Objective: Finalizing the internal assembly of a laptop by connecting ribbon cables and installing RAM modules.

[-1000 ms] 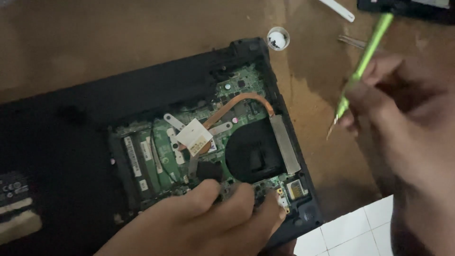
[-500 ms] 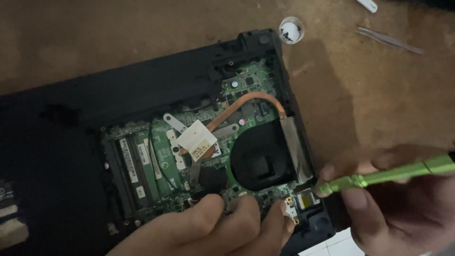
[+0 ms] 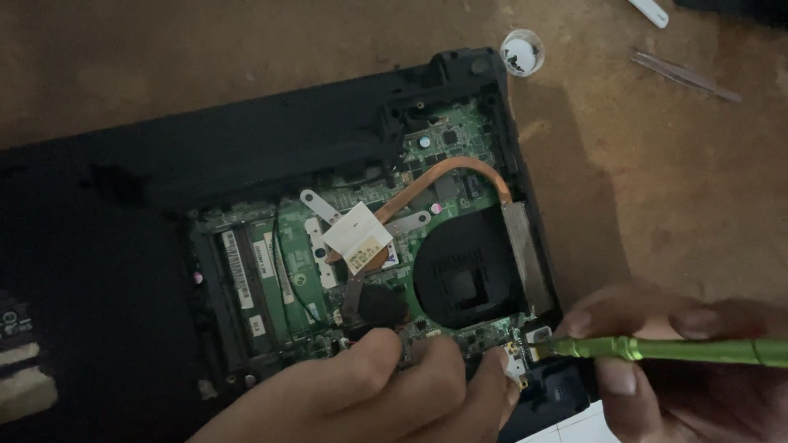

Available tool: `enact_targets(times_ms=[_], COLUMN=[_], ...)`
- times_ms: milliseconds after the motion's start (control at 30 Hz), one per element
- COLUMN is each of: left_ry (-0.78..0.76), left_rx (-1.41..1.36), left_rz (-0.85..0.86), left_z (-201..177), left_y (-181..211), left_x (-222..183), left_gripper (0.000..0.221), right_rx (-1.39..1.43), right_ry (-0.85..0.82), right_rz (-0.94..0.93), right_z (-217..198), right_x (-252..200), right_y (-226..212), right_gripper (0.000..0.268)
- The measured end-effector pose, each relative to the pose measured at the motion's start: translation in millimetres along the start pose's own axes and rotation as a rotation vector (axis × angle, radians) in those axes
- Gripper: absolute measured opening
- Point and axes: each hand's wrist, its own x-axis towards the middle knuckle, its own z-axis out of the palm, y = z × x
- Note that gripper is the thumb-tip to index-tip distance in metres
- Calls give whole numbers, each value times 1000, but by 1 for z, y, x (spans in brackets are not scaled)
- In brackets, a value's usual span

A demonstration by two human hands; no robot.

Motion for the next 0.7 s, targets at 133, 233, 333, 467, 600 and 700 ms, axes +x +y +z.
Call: enact_targets(times_ms=[133,233,333,467,600,700], left_ry=[-11,18,37,58,72,74], left_rx=[-3,-9,-38,-84,-160,-208], left_rz=[58,73,76,55,44,28], left_z=[-2,2,0,0,-7,-9], left_y=[-9,-10,-12,-12,-14,-13], left_x=[3,4,5,5,8,8], left_gripper=[64,59,53,50,47,46], right_rx=[134,689,-94,-163,-292,-294], right_ry=[-7,120,-72,80,9,-76], right_rz=[149,974,234,71,174,185], right_z=[-10,-26,4,20,14,-1], right_x=[-25,-3,8,12,13,17], right_y=[21,18,-22,-41,-63,-64], right_gripper=[50,46,26,24,26,31])
